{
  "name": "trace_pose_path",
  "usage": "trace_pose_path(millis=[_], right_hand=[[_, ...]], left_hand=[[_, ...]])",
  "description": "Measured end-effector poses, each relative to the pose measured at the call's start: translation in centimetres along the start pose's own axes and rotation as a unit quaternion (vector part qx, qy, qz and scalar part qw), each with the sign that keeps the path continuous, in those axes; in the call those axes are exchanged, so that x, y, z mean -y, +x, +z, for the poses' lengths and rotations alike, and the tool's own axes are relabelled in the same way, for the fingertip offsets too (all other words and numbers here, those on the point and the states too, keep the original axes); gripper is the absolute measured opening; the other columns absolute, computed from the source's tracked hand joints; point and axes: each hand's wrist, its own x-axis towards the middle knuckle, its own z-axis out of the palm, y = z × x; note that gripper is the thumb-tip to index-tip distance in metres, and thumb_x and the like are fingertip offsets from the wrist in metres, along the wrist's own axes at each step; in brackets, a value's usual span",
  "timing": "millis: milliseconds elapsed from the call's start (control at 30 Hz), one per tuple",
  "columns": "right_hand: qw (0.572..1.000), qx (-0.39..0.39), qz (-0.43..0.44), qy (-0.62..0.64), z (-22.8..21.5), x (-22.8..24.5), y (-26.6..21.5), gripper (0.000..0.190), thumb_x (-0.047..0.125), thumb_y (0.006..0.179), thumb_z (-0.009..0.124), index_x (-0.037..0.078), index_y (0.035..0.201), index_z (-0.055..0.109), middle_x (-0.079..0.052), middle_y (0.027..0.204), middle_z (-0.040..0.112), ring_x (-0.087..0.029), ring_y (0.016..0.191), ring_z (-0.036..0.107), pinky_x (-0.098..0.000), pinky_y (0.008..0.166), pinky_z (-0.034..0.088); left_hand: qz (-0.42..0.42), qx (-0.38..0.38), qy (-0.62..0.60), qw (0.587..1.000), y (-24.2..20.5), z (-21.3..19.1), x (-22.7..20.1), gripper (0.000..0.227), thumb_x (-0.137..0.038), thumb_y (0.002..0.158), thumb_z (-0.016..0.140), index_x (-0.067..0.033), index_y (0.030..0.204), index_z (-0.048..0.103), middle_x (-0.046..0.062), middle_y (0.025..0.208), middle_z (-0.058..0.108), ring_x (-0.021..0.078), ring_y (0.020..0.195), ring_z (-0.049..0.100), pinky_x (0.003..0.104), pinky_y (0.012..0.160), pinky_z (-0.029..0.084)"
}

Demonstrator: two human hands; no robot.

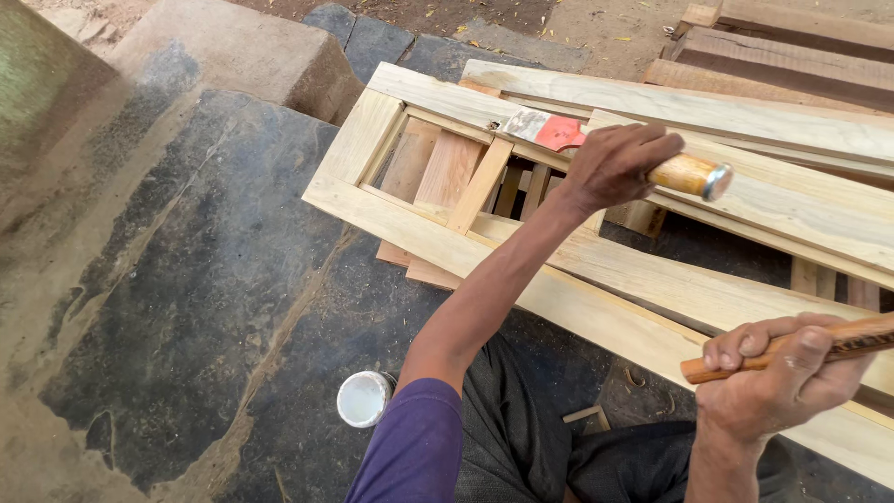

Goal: The person assembles a wooden frame by applying glue to joints, inserting small wooden pieces, and tapping them into place with a hammer. The person also uses a chisel to adjust fit and applies glue to multiple sections of the frame.

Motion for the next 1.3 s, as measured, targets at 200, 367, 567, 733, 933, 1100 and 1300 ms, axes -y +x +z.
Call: trace_pose_path(millis=[200, 367, 567, 733, 933, 1100, 1300], right_hand=[[0.999, 0.018, 0.026, -0.013, 0.8, 0.2, -0.9, 0.031, 0.034, 0.126, 0.049, 0.006, 0.117, 0.039, -0.005, 0.057, 0.042, -0.014, 0.045, 0.05, -0.0305, 0.045, 0.044], [0.998, 0.026, -0.057, -0.02, 0.7, 0.9, 0.3, 0.034, 0.036, 0.117, 0.05, 0.004, 0.105, 0.046, -0.007, 0.059, 0.042, -0.014, 0.042, 0.047, -0.0293, 0.041, 0.042], [0.996, 0.023, 0.048, -0.066, 3.9, 1.1, 1.7, 0.033, 0.033, 0.115, 0.047, 0.008, 0.094, 0.046, 0.0, 0.063, 0.045, -0.012, 0.047, 0.048, -0.0278, 0.041, 0.045], [0.955, 0.157, 0.148, -0.205, 6.6, 0.3, 2.3, 0.026, 0.029, 0.113, 0.049, 0.004, 0.109, 0.043, 0.003, 0.062, 0.046, -0.007, 0.046, 0.047, -0.0237, 0.034, 0.043], [0.994, -0.008, -0.105, -0.031, 4.6, 0.2, 1.8, 0.025, 0.031, 0.119, 0.049, 0.007, 0.114, 0.047, -0.002, 0.066, 0.048, -0.01, 0.043, 0.048, -0.0273, 0.041, 0.043], [0.95, 0.052, 0.2, -0.232, 5.9, -2.8, 1.0, 0.052, 0.036, 0.123, 0.026, 0.004, 0.085, 0.042, -0.002, 0.051, 0.03, -0.01, 0.032, 0.029, -0.0268, 0.03, 0.03], [0.998, 0.024, 0.032, -0.048, 6.8, -2.3, 0.0, 0.014, 0.019, 0.116, 0.044, 0.005, 0.118, 0.041, 0.0, 0.069, 0.048, -0.009, 0.048, 0.047, -0.0259, 0.04, 0.041]], left_hand=[[-0.018, -0.055, 0.007, 0.998, -0.6, -2.2, 1.1, 0.033, -0.014, 0.082, 0.075, -0.0197, 0.108, 0.056, -0.001, 0.091, 0.068, 0.0152, 0.073, 0.066, 0.029, 0.059, 0.056], [-0.081, -0.024, -0.027, 0.996, 0.9, -3.2, 2.2, 0.031, -0.013, 0.085, 0.082, -0.0221, 0.106, 0.061, -0.005, 0.091, 0.072, 0.0103, 0.072, 0.07, 0.024, 0.061, 0.059], [-0.091, -0.124, -0.052, 0.987, 1.6, -5.3, 3.0, 0.049, -0.013, 0.073, 0.082, -0.0211, 0.115, 0.059, -0.002, 0.103, 0.074, 0.0155, 0.09, 0.074, 0.027, 0.08, 0.065], [-0.091, -0.12, -0.072, 0.986, 1.7, -5.9, 2.1, 0.045, -0.008, 0.076, 0.08, -0.0239, 0.114, 0.061, -0.005, 0.1, 0.072, 0.0123, 0.086, 0.073, 0.027, 0.073, 0.064], [-0.099, -0.062, -0.026, 0.993, 1.6, -5.7, 1.8, 0.039, -0.004, 0.075, 0.078, -0.0197, 0.103, 0.056, -0.007, 0.081, 0.065, 0.0135, 0.07, 0.066, 0.031, 0.059, 0.055], [-0.092, -0.064, -0.011, 0.994, 1.9, -6.7, 0.9, 0.043, -0.006, 0.069, 0.08, -0.02, 0.102, 0.055, -0.006, 0.081, 0.063, 0.0161, 0.07, 0.066, 0.033, 0.059, 0.054], [-0.059, -0.053, -0.008, 0.997, 1.2, -6.2, 0.1, 0.042, -0.005, 0.069, 0.078, -0.0204, 0.102, 0.057, -0.004, 0.081, 0.063, 0.0172, 0.069, 0.065, 0.035, 0.06, 0.053]])
